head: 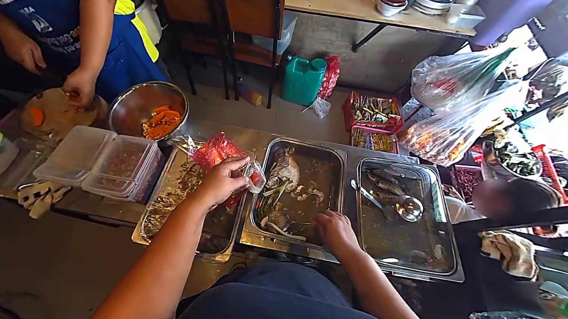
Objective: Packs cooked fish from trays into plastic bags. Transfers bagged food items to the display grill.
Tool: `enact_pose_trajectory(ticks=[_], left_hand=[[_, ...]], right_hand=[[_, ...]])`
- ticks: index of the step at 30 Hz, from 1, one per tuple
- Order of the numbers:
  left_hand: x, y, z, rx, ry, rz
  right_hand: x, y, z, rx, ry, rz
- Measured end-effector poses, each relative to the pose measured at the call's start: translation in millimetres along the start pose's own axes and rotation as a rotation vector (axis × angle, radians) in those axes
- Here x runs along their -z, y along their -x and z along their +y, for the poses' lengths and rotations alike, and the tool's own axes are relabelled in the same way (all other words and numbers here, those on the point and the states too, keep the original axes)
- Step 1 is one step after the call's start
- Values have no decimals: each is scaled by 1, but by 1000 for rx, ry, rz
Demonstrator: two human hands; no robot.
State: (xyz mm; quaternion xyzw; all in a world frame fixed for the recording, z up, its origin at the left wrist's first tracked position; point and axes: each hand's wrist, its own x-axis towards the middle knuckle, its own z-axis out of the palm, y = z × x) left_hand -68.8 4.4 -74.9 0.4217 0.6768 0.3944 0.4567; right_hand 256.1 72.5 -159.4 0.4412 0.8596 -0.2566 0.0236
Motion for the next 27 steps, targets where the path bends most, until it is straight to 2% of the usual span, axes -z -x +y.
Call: enact_pose_trajectory(ticks=[8, 18, 22, 27], left_hand=[[-4, 0, -3, -9, -45, -1], [-6, 0, -2, -38, -110, -23], [-8, -1, 2, -39, -136, -23], [-9, -4, 1, -49, -173, -23]], right_hand=[[-16, -14, -3, 14, -147, 22], [1, -9, 25, 12, -322, 117], [14, -6, 28, 1, -242, 173], [29, -9, 5, -51, -51, 182]])
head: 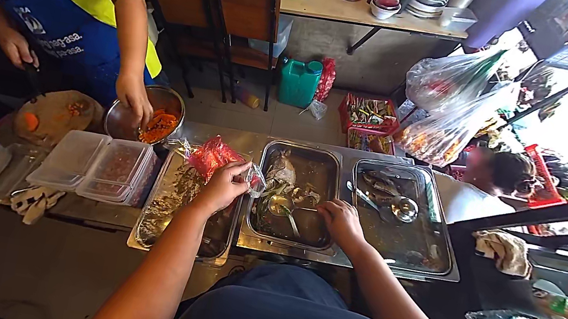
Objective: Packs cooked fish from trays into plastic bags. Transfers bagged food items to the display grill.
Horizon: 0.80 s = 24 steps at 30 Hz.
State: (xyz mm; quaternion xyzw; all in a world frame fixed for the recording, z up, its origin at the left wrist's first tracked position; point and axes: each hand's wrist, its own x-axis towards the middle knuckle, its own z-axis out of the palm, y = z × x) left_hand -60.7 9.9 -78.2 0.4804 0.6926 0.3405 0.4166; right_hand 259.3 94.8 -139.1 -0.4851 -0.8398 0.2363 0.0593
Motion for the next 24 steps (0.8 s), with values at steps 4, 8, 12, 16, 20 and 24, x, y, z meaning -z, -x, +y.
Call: enact_pose_trajectory(ticks=[4, 8, 12, 16, 20, 24], left_hand=[[-2, -2, -1, 1, -19, -3], [-1, -1, 1, 0, 8, -4], [2, 3, 2, -5, 30, 1], [3, 5, -3, -23, 2, 6], [2, 6, -2, -21, -15, 2], [2, 4, -2, -21, 1, 10]], right_hand=[[-5, -15, -31, 26, 91, -23], [-13, -25, -49, 148, 184, -63], [4, -21, -52, 240, 320, -115], [17, -14, -50, 255, 376, -14], [9, -16, -59, 259, 355, 18], [-13, -21, -58, 228, 330, 51]])
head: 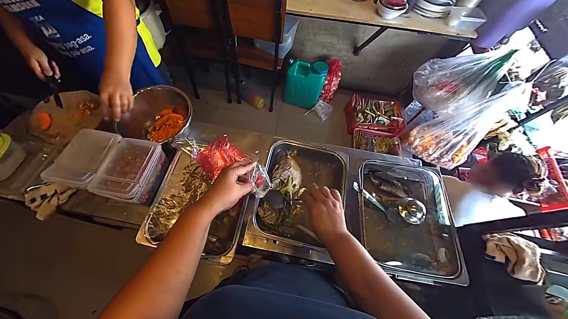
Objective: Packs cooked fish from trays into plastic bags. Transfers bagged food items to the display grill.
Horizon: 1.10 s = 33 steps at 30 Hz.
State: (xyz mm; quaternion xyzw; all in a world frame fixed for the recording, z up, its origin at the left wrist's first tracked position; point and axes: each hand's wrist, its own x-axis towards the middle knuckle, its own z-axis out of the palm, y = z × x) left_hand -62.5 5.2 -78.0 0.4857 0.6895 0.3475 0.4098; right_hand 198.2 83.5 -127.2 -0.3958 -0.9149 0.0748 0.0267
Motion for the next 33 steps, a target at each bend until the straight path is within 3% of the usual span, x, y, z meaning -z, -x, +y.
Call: enact_pose_trajectory(ticks=[4, 10, 16, 22, 26, 33], left_hand=[[2, 1, -2, -14, 3, 5], [-1, 1, 2, -18, -48, -3], [-3, -3, 2, -8, -20, -10], [-3, -3, 1, -1, -12, -22], [-2, -3, 0, -5, 8, -21], [-6, -6, -3, -1, -22, -44]], right_hand=[[-11, 11, 5, 3, -43, 21], [-36, 35, 20, 153, -123, 171], [-39, 32, 26, -123, -345, -171], [-41, 34, 35, -212, -466, -121], [-9, 42, 66, -253, -391, -46], [21, 61, 105, -246, -89, -138]])
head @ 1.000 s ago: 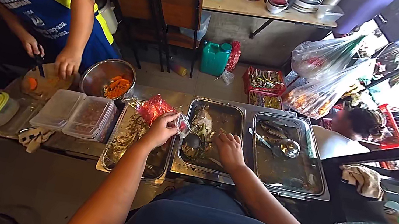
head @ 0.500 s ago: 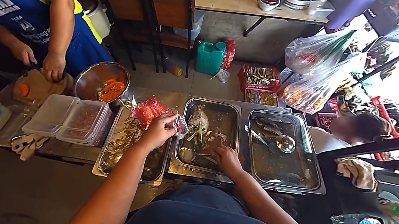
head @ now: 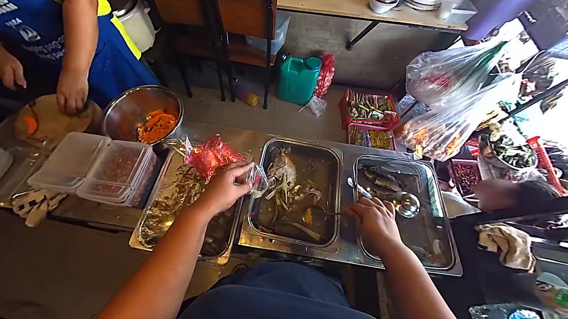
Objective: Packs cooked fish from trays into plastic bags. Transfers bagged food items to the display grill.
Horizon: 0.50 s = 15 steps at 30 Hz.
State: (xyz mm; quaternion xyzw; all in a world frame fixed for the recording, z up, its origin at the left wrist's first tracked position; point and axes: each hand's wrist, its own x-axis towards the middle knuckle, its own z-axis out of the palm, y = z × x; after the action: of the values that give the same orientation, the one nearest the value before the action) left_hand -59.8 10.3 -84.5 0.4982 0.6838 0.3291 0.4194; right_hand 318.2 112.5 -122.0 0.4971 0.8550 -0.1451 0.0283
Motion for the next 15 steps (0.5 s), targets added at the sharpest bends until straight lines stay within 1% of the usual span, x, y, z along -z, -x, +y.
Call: enact_pose_trajectory(ticks=[3, 7, 12, 15], left_hand=[[-1, 0, 1, 11, 5, -11], [0, -1, 1, 0, -2, -3], [0, 0, 0, -1, -4, 0], [1, 1, -1, -2, -14, 0]], right_hand=[[-10, -2, 3, 77, -15, -31], [-29, -9, -7, 174, -126, -94], [-43, -19, -22, 181, -224, -204], [-48, -25, -23, 172, -267, -236]])
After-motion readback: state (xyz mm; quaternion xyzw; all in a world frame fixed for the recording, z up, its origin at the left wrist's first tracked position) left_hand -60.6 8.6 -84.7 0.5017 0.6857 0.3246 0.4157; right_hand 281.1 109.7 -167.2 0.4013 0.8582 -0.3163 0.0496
